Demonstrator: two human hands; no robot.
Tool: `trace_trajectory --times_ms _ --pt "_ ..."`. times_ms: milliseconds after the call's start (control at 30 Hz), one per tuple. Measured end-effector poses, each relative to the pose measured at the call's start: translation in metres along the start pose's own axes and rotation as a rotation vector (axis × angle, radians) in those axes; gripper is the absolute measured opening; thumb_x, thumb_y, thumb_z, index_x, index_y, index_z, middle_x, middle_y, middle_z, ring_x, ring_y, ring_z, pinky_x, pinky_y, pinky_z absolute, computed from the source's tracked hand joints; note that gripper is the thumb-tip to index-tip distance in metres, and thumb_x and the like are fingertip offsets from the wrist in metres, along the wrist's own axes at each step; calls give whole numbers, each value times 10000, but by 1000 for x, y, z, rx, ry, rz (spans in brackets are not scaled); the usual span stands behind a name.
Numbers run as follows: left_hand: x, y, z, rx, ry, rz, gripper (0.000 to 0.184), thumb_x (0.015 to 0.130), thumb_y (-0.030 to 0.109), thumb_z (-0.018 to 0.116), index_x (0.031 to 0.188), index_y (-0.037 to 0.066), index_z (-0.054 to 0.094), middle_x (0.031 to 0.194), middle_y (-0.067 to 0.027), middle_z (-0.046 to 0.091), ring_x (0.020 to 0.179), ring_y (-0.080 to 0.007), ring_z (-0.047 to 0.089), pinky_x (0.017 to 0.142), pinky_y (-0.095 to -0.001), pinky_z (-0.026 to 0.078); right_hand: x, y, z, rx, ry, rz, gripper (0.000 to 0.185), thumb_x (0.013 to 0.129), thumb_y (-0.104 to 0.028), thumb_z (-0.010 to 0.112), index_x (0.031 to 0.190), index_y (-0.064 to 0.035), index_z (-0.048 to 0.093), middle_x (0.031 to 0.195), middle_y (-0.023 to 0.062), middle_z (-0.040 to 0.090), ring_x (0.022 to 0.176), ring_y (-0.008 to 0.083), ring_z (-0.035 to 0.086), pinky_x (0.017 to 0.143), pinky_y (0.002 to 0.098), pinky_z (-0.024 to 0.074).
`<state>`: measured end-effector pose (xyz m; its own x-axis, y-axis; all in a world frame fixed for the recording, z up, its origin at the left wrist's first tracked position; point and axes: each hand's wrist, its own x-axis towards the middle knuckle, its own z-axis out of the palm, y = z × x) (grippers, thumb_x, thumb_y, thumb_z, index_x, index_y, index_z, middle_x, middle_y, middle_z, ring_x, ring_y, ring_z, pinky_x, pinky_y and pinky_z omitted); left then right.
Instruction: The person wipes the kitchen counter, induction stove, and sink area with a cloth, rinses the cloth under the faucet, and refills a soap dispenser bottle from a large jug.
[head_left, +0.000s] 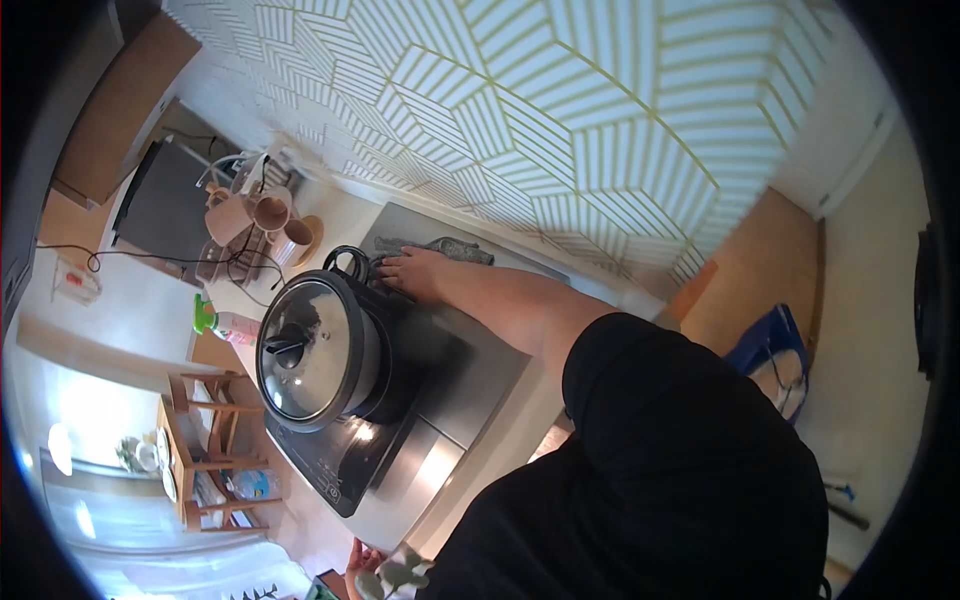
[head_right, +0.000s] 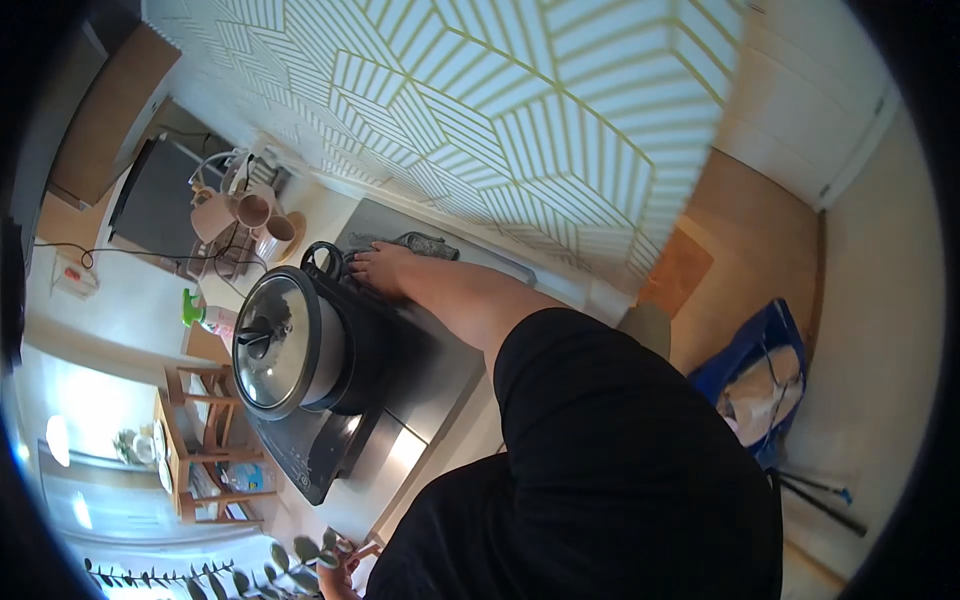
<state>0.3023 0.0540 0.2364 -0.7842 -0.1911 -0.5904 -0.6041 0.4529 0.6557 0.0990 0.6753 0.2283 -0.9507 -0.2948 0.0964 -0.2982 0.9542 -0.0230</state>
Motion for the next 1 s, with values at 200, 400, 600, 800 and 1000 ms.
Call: trace_trajectory --times_ms 200,400,600,800,1000 --pt "-33 37 24 -11 -7 -77 709 870 90 672 1484 281 375 872 67 613 798 -113 587 744 -400 420 58 26 -8 119 -46 73 537 977 -354 369 1466 -134 369 1573 31 277 1455 200 232 1164 459 215" --pt "-48 58 40 -2 91 -156 666 891 58 630 1476 270 394 834 83 591 757 -62 537 707 -339 414 88 37 -14 228 1 219 533 990 -330 339 1475 -110 348 1574 73 266 1462 256 209 1180 479 156" --pt "-49 54 41 57 108 -155 622 903 100 637 1457 290 426 913 67 623 827 -95 587 746 -345 431 102 41 -4 195 74 524 565 1004 -332 301 1473 -18 306 1563 183 238 1462 319 183 1183 471 145" --pt "-40 49 30 132 50 -110 619 908 129 641 1464 275 414 923 63 629 833 -104 590 746 -345 438 37 28 -1 186 102 535 576 1002 -312 297 1483 4 272 1574 175 212 1463 315 182 1185 454 156" --pt "-33 31 18 35 -71 -24 623 922 156 630 1474 314 388 972 37 641 847 -130 596 739 -342 430 -72 -7 -10 185 125 554 565 991 -290 316 1472 5 298 1569 164 232 1458 292 205 1180 435 184"
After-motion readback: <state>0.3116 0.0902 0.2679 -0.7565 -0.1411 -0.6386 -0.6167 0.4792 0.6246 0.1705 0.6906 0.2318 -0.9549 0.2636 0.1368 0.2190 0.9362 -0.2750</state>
